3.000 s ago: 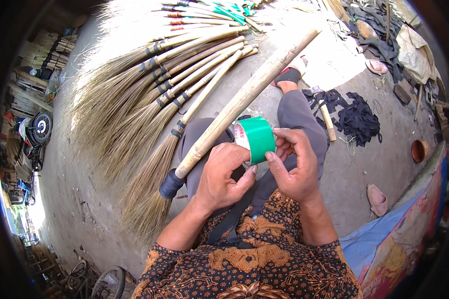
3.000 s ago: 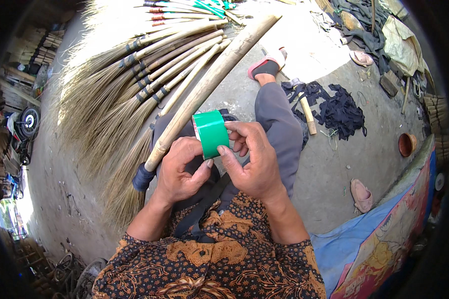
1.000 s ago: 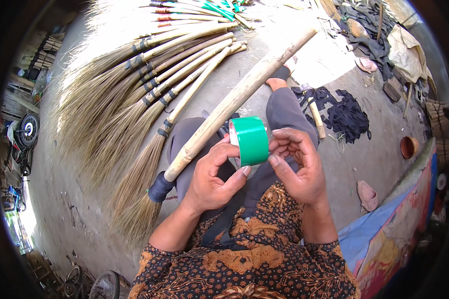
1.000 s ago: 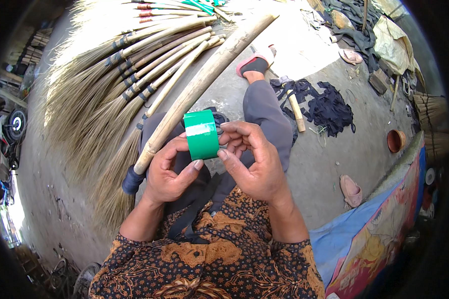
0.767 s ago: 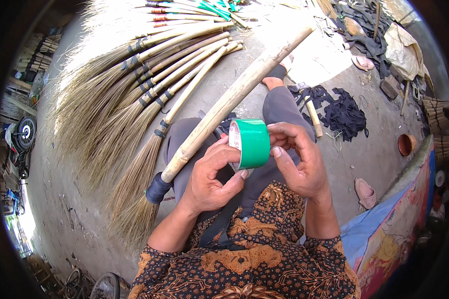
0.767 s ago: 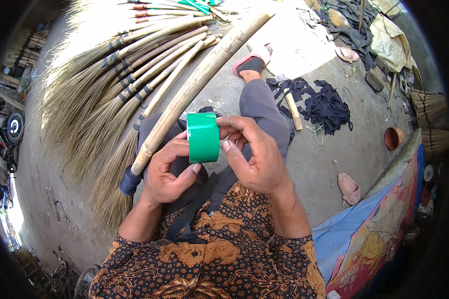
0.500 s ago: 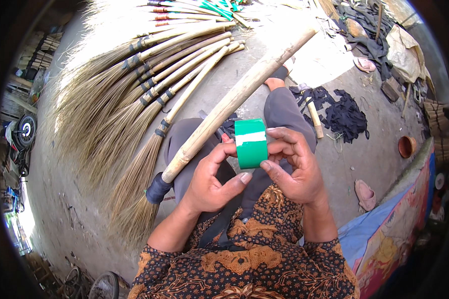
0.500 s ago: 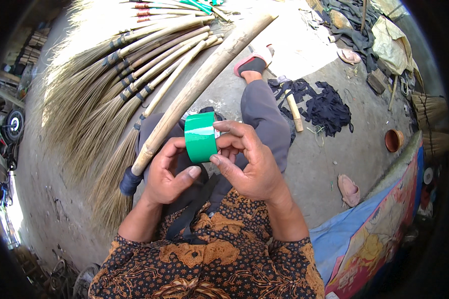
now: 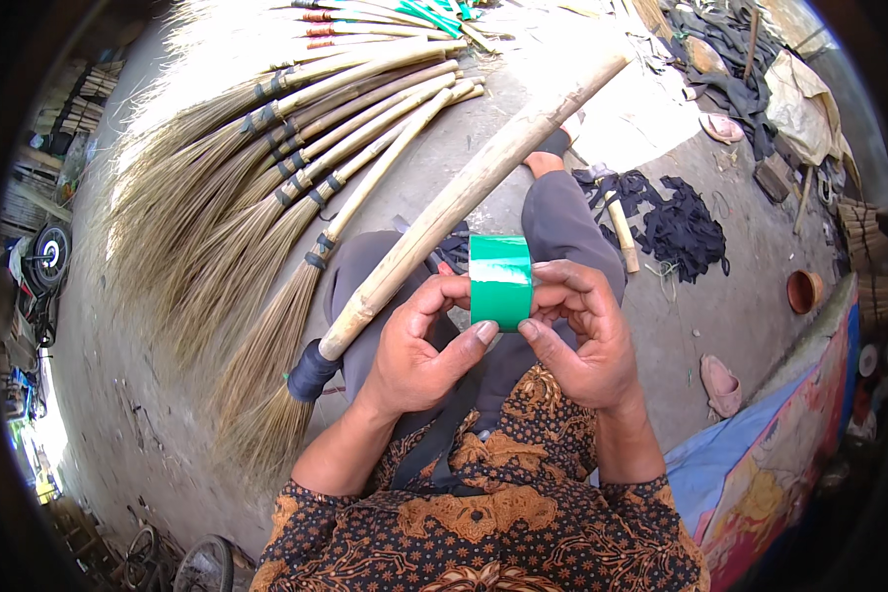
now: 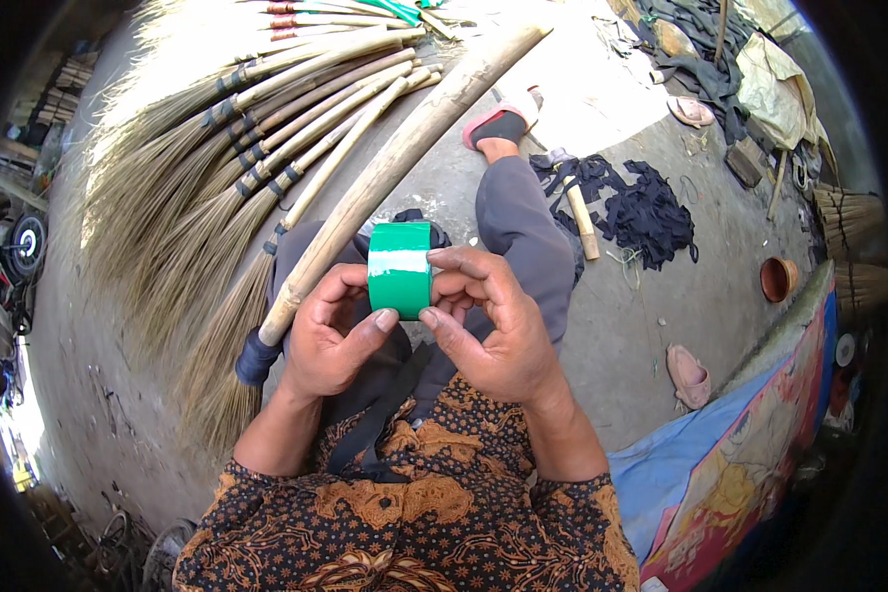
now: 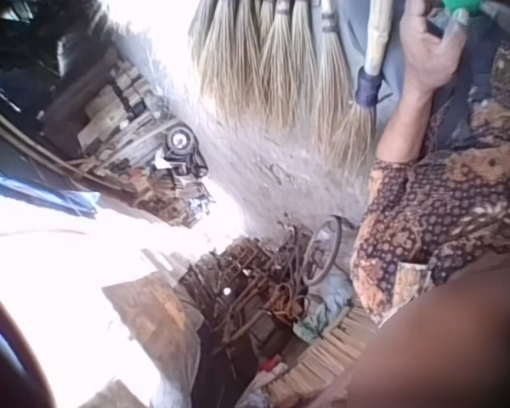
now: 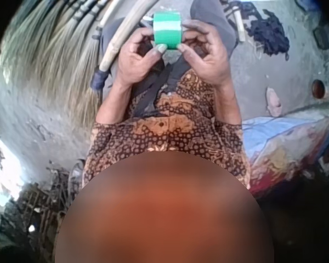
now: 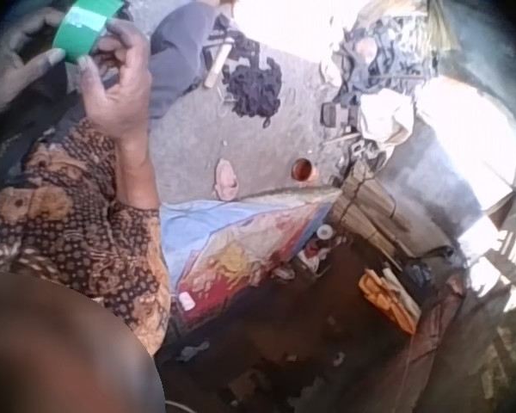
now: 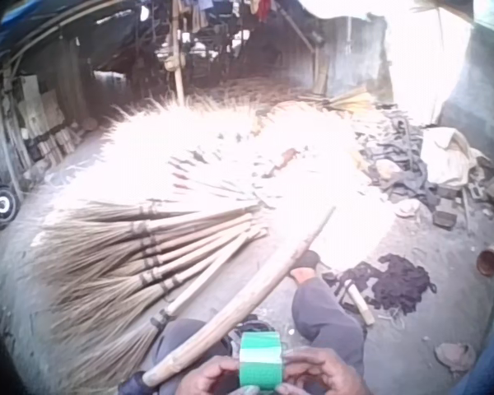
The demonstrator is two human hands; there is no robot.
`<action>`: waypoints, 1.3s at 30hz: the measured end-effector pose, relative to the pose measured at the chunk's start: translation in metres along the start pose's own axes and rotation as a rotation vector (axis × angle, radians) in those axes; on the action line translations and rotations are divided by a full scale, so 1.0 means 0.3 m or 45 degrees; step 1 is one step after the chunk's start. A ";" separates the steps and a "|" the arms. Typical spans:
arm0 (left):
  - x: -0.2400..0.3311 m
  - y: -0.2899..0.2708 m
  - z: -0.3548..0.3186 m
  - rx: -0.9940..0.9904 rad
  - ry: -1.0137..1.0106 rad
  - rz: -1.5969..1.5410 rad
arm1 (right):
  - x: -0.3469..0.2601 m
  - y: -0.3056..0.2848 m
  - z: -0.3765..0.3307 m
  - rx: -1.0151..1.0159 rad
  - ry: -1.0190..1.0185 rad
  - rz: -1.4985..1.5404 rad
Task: The person wraps green tape around the handle of a broom. They pull the tape from a roll, wrap it around the handle multiple times, and press it to secure it.
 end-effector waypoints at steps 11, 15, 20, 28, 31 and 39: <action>0.011 0.004 0.014 -0.028 0.050 0.053 | 0.002 0.002 -0.005 0.032 -0.021 -0.021; 0.021 0.006 0.028 -0.080 0.273 0.277 | -0.004 -0.002 -0.002 0.088 -0.063 0.001; 0.019 0.007 0.029 -0.117 0.262 0.293 | -0.003 -0.005 -0.004 0.078 -0.005 0.107; 0.044 0.014 0.031 -0.128 0.300 0.339 | 0.007 -0.004 -0.004 0.132 -0.018 0.153; 0.031 0.013 0.030 -0.117 0.171 0.115 | 0.008 -0.001 -0.005 0.088 0.007 0.135; 0.024 0.013 0.031 -0.173 0.227 0.264 | 0.009 0.001 -0.004 0.138 -0.009 0.053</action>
Point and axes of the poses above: each hand's wrist, its own z-axis towards the middle knuckle, its own y-axis out of the palm, x = y × z, the point moved 4 cm from there along z, towards the middle knuckle, and after that the axes turned 6 degrees about z, right-handed, at the moved point
